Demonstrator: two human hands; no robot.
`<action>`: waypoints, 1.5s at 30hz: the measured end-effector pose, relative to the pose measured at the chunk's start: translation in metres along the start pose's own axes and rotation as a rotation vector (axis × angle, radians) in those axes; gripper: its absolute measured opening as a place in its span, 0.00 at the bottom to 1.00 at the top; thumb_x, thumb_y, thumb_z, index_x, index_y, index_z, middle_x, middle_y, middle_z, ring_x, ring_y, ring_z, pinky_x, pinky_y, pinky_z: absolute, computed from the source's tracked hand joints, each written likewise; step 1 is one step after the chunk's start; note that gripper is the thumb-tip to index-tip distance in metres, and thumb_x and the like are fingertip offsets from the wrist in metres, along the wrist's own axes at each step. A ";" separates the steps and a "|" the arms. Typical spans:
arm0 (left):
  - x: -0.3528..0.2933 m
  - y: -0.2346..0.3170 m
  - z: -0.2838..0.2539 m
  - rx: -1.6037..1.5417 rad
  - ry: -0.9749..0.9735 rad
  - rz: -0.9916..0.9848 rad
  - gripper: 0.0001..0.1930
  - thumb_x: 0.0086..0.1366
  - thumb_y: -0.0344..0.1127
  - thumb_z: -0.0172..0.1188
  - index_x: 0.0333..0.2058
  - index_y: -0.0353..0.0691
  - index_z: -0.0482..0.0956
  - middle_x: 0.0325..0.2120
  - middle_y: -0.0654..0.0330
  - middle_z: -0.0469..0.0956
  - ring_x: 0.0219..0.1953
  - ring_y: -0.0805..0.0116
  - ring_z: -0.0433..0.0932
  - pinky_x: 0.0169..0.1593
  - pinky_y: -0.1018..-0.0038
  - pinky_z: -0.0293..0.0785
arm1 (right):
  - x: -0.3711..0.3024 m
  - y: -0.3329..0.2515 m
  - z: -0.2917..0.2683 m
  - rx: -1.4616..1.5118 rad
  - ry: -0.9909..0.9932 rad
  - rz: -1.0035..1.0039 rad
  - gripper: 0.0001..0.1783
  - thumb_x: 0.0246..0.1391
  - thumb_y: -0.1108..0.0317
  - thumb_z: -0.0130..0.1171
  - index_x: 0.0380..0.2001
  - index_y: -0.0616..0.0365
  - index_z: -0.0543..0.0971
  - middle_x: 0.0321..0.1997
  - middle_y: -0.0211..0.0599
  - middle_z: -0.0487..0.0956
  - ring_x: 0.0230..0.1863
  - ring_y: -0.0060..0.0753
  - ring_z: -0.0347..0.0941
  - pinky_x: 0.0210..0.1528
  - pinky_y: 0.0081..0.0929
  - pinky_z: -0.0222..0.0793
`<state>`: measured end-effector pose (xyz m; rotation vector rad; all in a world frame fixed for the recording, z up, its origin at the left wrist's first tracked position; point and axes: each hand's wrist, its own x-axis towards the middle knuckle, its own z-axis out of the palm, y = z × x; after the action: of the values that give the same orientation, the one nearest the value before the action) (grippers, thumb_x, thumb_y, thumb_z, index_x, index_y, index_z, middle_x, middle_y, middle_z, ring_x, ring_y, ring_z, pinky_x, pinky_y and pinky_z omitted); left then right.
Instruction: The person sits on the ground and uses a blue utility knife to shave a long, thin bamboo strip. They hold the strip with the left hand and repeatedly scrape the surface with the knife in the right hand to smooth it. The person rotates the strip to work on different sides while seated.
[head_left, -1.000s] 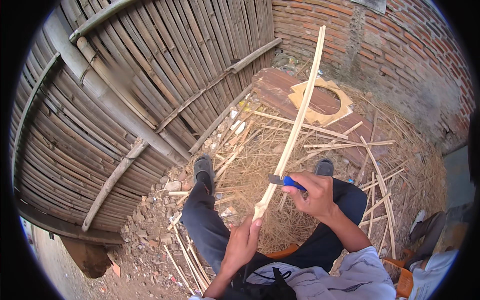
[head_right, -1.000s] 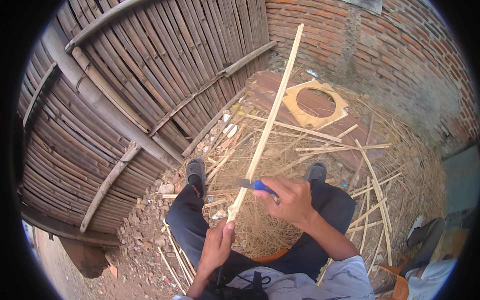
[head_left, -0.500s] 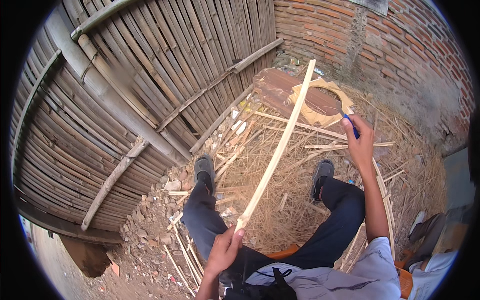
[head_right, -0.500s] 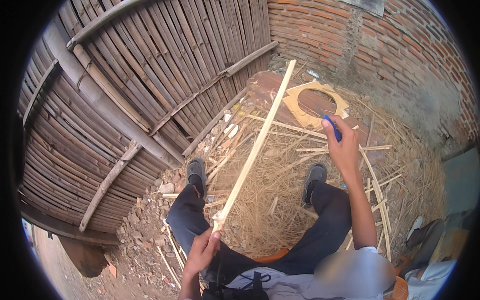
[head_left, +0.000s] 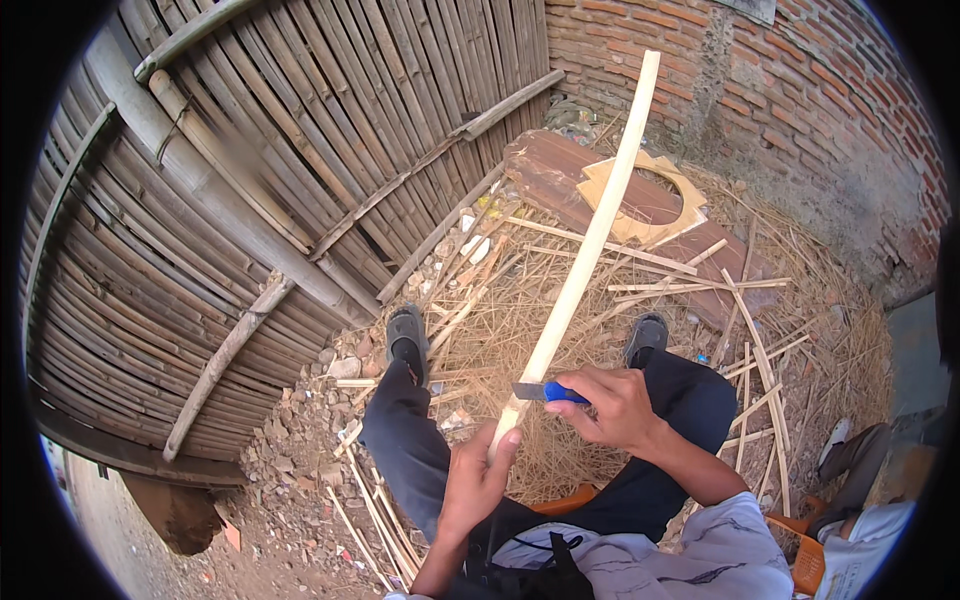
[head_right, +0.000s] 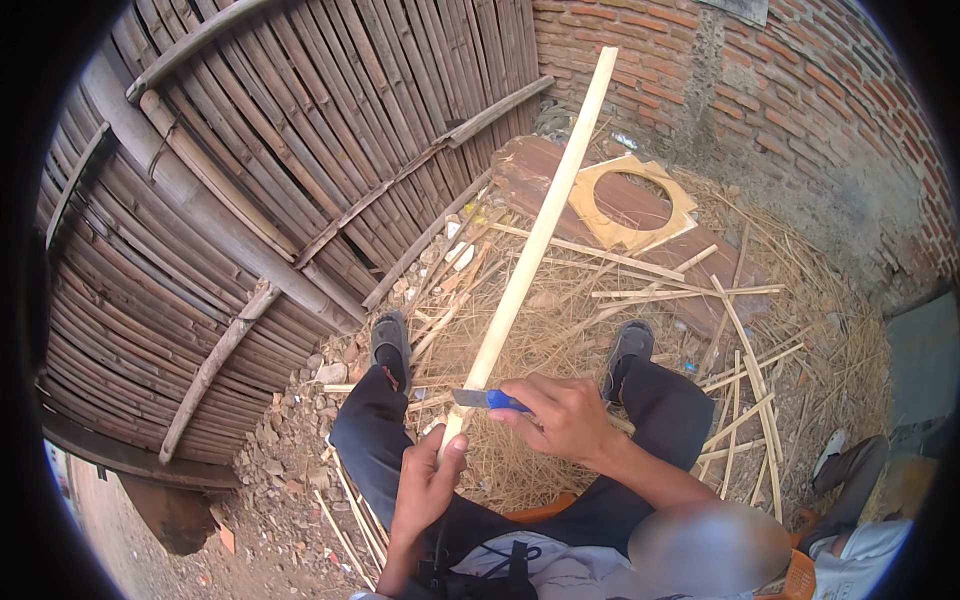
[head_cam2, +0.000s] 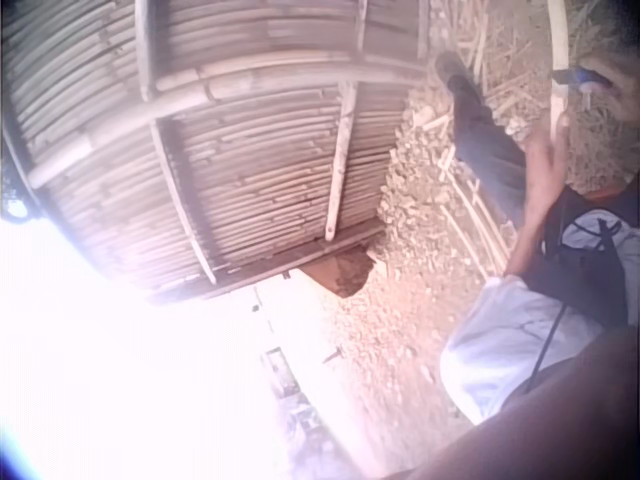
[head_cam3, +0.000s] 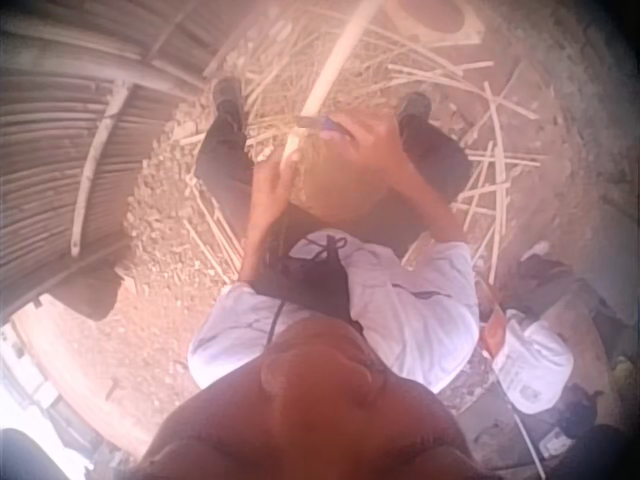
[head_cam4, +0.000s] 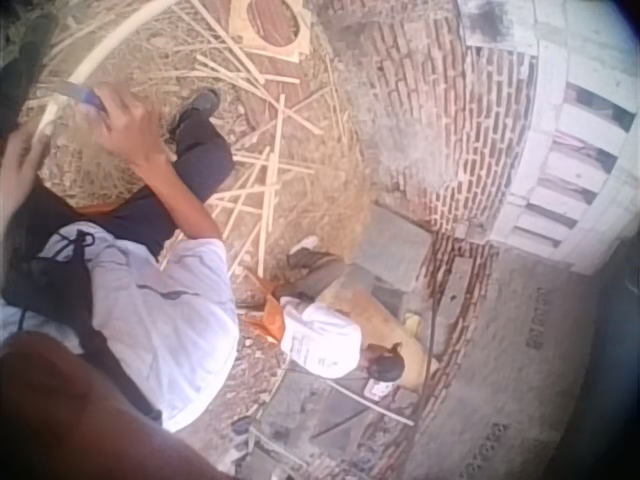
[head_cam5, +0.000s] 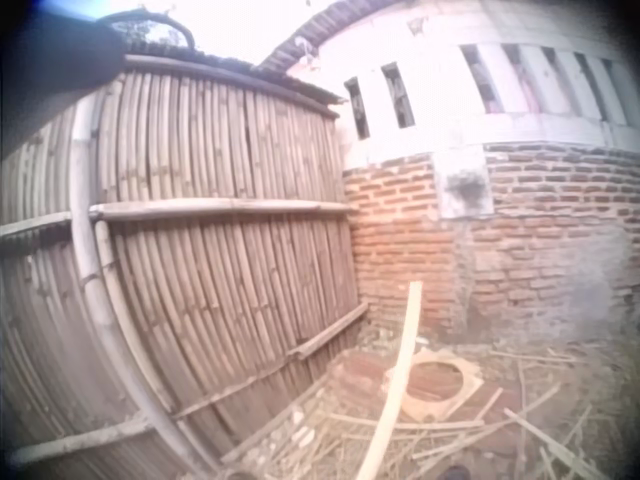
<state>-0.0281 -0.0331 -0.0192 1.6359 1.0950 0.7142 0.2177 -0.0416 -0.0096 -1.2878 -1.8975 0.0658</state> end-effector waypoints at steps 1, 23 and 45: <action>0.000 0.002 0.001 0.009 -0.009 -0.003 0.16 0.82 0.43 0.59 0.40 0.33 0.79 0.19 0.56 0.76 0.20 0.70 0.75 0.28 0.66 0.71 | 0.000 -0.001 0.002 0.012 0.009 -0.004 0.15 0.59 0.58 0.76 0.42 0.56 0.86 0.32 0.35 0.87 0.27 0.37 0.85 0.25 0.33 0.77; -0.007 0.002 -0.005 0.127 -0.052 0.056 0.13 0.82 0.41 0.57 0.44 0.34 0.79 0.20 0.48 0.76 0.21 0.45 0.78 0.30 0.57 0.70 | 0.011 0.014 -0.020 -0.170 0.112 -0.045 0.16 0.57 0.53 0.77 0.38 0.54 0.88 0.29 0.34 0.87 0.24 0.36 0.84 0.25 0.30 0.75; -0.020 -0.032 -0.027 0.110 -0.043 0.001 0.14 0.79 0.39 0.63 0.39 0.32 0.80 0.17 0.54 0.72 0.21 0.69 0.68 0.29 0.65 0.68 | 0.046 0.056 -0.046 0.866 0.085 0.826 0.25 0.73 0.48 0.63 0.57 0.59 0.81 0.28 0.18 0.70 0.20 0.07 0.55 0.20 0.16 0.45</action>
<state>-0.0693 -0.0374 -0.0400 1.7371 1.1193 0.6255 0.2831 0.0038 0.0221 -1.2895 -0.9309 1.1003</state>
